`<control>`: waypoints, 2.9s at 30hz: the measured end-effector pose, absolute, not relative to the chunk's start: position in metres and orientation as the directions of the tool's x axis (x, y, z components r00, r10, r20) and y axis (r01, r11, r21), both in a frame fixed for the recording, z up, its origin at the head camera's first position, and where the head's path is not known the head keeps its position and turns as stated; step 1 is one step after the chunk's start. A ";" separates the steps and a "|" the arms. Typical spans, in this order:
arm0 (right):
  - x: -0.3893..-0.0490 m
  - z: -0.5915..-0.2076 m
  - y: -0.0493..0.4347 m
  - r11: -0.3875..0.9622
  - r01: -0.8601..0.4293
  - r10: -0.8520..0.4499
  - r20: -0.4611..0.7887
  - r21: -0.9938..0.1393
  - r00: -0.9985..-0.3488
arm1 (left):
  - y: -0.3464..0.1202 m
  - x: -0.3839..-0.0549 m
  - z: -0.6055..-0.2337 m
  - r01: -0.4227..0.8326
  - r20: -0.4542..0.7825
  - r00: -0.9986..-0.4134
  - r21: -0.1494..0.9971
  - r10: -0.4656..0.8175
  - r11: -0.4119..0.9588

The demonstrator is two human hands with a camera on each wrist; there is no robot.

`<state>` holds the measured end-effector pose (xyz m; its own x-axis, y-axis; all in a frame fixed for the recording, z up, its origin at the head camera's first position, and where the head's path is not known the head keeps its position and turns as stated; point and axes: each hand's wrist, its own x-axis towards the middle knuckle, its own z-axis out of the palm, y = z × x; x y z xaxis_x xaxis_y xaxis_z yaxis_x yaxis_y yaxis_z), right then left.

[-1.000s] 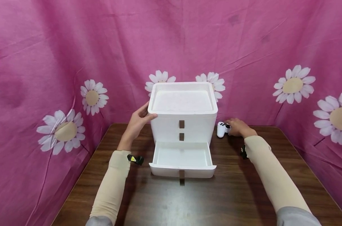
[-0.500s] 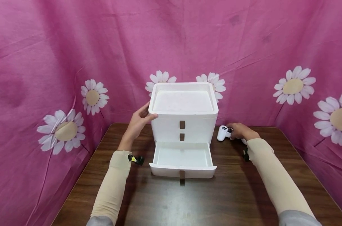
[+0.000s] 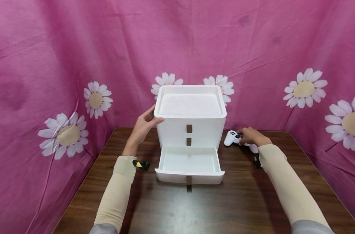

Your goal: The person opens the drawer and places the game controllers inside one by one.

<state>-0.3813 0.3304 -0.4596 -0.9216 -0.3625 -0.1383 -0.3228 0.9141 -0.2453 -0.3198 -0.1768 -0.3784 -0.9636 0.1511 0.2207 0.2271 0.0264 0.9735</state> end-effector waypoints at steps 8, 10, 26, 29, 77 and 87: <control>-0.381 -0.463 0.332 0.923 -0.311 -0.347 -0.138 -0.226 -0.928 | -0.176 -0.320 -0.379 0.241 0.235 -0.961 0.970 0.146 0.028; -0.381 -0.462 0.332 0.924 -0.309 -0.344 -0.135 -0.226 -0.929 | -0.176 -0.320 -0.379 0.242 0.236 -0.961 0.970 0.144 0.029; -0.365 -0.430 0.331 0.921 -0.326 -0.345 -0.059 -0.214 -0.937 | -0.178 -0.320 -0.380 0.232 0.226 -0.964 0.972 0.139 0.031; -0.360 -0.423 0.332 0.917 -0.336 -0.351 -0.031 -0.213 -0.936 | -0.178 -0.320 -0.381 0.234 0.228 -0.963 0.972 0.140 0.026; -0.269 -0.341 0.272 0.830 -0.550 -0.549 0.037 -0.091 -0.835 | -0.176 -0.320 -0.381 0.252 0.246 -0.958 0.968 0.149 0.020; -0.263 -0.328 0.247 0.772 -0.631 -0.630 0.048 -0.073 -0.775 | -0.178 -0.321 -0.382 0.254 0.249 -0.957 0.967 0.151 0.018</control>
<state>-0.2630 0.2466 -0.3284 -0.7755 -0.6295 0.0483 -0.6313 0.7721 -0.0726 -0.3208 -0.1778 -0.3818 -0.9566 0.1515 0.2488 0.2543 0.0175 0.9670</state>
